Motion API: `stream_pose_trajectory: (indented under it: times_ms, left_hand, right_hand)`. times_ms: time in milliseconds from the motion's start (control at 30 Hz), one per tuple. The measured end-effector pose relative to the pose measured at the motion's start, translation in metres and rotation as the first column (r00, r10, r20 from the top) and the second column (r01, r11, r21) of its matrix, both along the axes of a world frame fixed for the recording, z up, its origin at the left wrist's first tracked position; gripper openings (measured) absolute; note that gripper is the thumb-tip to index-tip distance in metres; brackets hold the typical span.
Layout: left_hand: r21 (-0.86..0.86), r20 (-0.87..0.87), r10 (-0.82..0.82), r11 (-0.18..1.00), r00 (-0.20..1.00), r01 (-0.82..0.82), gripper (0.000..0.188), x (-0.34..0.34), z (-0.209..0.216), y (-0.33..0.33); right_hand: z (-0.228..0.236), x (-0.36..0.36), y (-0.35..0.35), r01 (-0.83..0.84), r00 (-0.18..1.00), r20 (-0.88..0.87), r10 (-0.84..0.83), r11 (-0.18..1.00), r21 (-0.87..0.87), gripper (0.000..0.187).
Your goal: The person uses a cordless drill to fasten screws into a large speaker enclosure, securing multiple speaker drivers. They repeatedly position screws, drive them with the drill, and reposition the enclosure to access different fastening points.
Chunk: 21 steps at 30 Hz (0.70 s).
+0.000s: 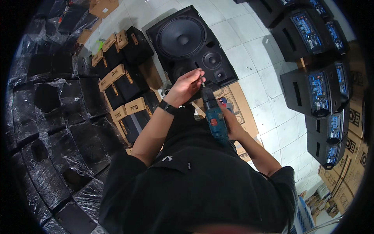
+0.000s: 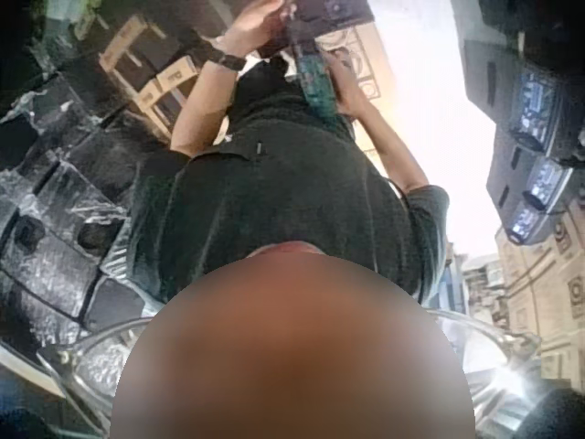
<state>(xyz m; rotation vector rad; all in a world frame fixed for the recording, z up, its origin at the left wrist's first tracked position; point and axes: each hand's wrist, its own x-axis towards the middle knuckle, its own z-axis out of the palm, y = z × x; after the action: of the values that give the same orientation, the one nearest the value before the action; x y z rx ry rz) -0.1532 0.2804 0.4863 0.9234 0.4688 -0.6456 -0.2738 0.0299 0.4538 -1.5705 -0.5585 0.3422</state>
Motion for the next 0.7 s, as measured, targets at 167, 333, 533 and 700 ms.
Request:
stream_pose_trajectory:
  times_ms: [167,333,533,700]
  left_hand:
    - [-0.156,-0.080,0.149,0.975,0.986,-0.160,0.022,-0.008,-0.016,0.047]
    - [-0.131,-0.105,0.148,0.978,0.983,-0.161,0.023,0.018,-0.036,0.081]
    - [-0.010,-0.075,-0.113,0.994,0.991,0.113,0.035,0.087,-0.054,0.131]
    - [0.069,-0.116,-0.423,0.899,0.899,0.432,0.044,0.152,-0.132,0.201]
  right_hand:
    - [0.005,0.012,0.048,0.014,0.992,-0.126,-0.022,0.998,-0.066,0.113]
    - [0.014,0.036,0.086,0.077,0.967,-0.232,-0.107,0.988,-0.136,0.100]
    - [0.005,0.073,0.141,0.345,0.938,0.138,-0.317,0.886,-0.309,0.079]
    - [-0.001,0.092,0.191,0.448,0.856,-0.122,-0.502,0.839,-0.310,0.078]
